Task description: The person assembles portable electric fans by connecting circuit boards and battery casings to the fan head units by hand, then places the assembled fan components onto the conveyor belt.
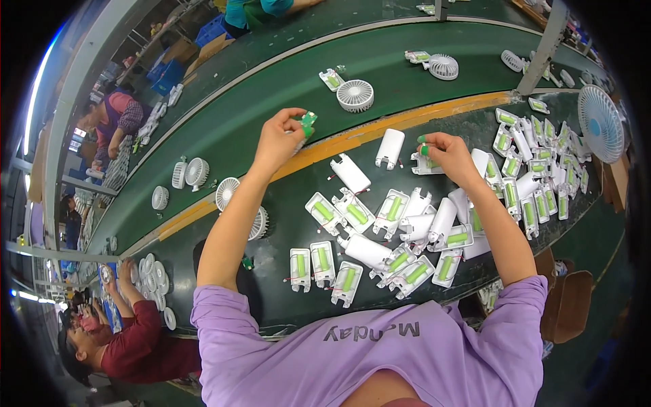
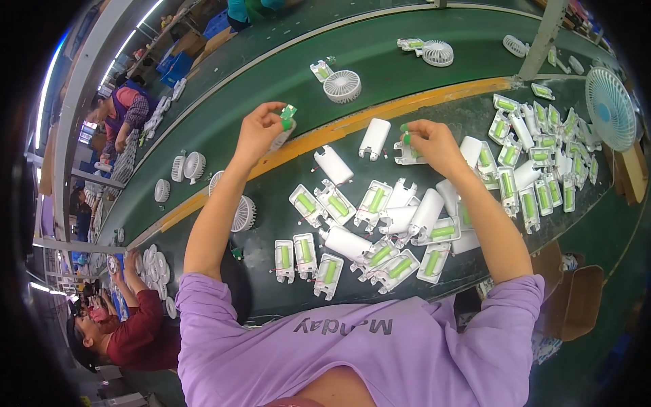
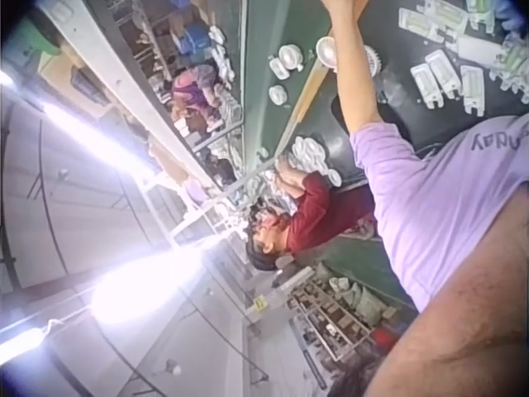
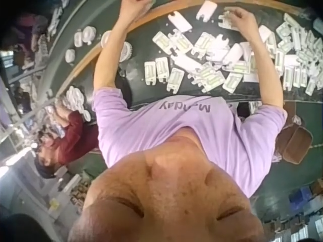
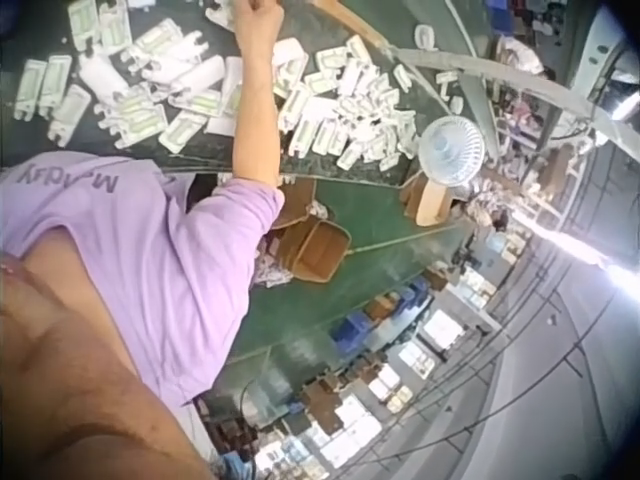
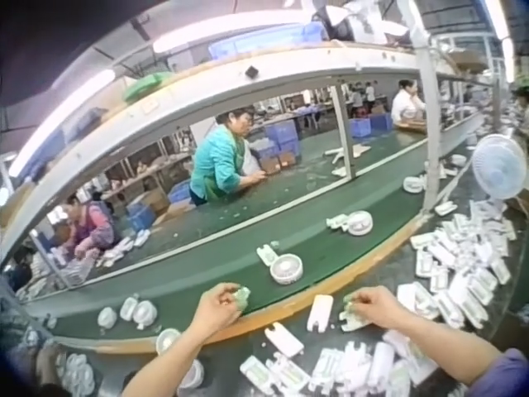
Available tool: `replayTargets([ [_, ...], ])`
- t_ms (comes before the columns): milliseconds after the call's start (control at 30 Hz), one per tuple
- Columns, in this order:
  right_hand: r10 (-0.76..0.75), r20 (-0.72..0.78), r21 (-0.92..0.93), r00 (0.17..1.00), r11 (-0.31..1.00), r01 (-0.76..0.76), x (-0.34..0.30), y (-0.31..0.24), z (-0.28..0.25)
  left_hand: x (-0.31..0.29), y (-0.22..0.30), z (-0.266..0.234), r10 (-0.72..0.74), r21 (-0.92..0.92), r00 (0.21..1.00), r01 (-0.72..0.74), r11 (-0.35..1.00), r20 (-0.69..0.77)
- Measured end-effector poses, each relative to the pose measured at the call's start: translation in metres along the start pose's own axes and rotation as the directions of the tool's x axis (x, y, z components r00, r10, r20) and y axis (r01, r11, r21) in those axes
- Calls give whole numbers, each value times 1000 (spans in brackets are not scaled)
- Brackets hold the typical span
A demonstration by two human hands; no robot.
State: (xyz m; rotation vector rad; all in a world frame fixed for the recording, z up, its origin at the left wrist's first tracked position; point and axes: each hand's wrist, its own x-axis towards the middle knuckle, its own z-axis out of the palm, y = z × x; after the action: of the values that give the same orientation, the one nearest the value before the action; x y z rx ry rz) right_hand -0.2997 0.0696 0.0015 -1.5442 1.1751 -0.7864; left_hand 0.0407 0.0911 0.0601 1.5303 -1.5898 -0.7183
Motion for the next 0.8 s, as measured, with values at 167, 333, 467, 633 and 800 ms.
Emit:
replayTargets([
  [167,-46,31,160,998,986,40,-16,-29,3,-8,26,17,7,-137,996,5,991,83],
  [333,-103,106,274,989,959,71,-20,-32,5,-16,60,43,-12,-254,988,52,966,157],
  [467,-114,69,315,991,945,87,-20,-21,5,-20,74,50,-16,-326,975,90,941,223],
  [633,-196,-46,397,979,896,198,-22,-32,-11,-26,75,52,-12,-363,973,98,927,231],
  [800,-181,3,346,983,923,169,-22,-37,-24,-29,72,54,11,-419,976,83,904,217],
])
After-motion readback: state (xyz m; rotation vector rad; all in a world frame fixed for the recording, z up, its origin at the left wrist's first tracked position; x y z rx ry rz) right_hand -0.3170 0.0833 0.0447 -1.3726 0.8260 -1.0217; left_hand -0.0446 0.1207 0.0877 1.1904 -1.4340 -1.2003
